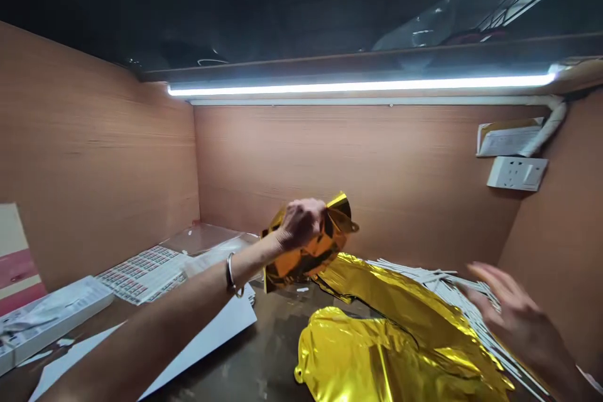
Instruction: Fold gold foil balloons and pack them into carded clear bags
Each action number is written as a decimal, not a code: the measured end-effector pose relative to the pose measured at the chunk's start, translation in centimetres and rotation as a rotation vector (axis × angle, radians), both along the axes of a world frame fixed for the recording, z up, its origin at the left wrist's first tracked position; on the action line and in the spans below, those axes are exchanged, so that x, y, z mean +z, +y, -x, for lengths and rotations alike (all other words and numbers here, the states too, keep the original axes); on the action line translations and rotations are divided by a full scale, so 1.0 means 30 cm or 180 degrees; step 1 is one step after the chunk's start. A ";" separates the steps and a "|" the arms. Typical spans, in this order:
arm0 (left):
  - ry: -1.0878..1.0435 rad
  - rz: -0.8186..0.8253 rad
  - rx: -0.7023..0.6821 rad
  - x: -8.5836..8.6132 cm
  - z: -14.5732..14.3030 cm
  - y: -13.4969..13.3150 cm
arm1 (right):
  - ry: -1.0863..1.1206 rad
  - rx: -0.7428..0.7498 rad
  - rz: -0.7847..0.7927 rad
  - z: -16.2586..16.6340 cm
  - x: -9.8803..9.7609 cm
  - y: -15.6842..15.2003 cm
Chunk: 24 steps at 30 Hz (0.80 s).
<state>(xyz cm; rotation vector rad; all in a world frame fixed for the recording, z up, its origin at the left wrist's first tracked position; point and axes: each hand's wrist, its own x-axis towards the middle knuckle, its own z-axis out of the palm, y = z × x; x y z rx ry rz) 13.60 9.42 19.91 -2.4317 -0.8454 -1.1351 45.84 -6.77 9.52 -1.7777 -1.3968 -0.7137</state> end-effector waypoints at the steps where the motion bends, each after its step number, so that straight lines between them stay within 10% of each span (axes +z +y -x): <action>1: 0.0280 -0.0075 -0.0048 -0.040 -0.024 -0.035 | -0.0178 0.0309 -0.0095 0.096 0.105 0.007; 5: 0.0383 0.0017 -0.0225 -0.142 -0.092 -0.150 | 0.0240 0.1200 0.0752 0.426 0.357 0.090; 10: -0.0815 0.0930 -0.0600 -0.181 -0.067 -0.191 | 0.1666 0.2695 0.1339 0.525 0.372 0.191; 16: -0.2352 0.2146 -0.0165 -0.299 0.072 -0.214 | 0.1611 0.2513 0.1358 0.510 0.434 0.198; 24: -0.3793 0.4464 -0.2324 -0.281 -0.004 -0.308 | 0.1382 0.2317 0.1395 0.554 0.441 0.172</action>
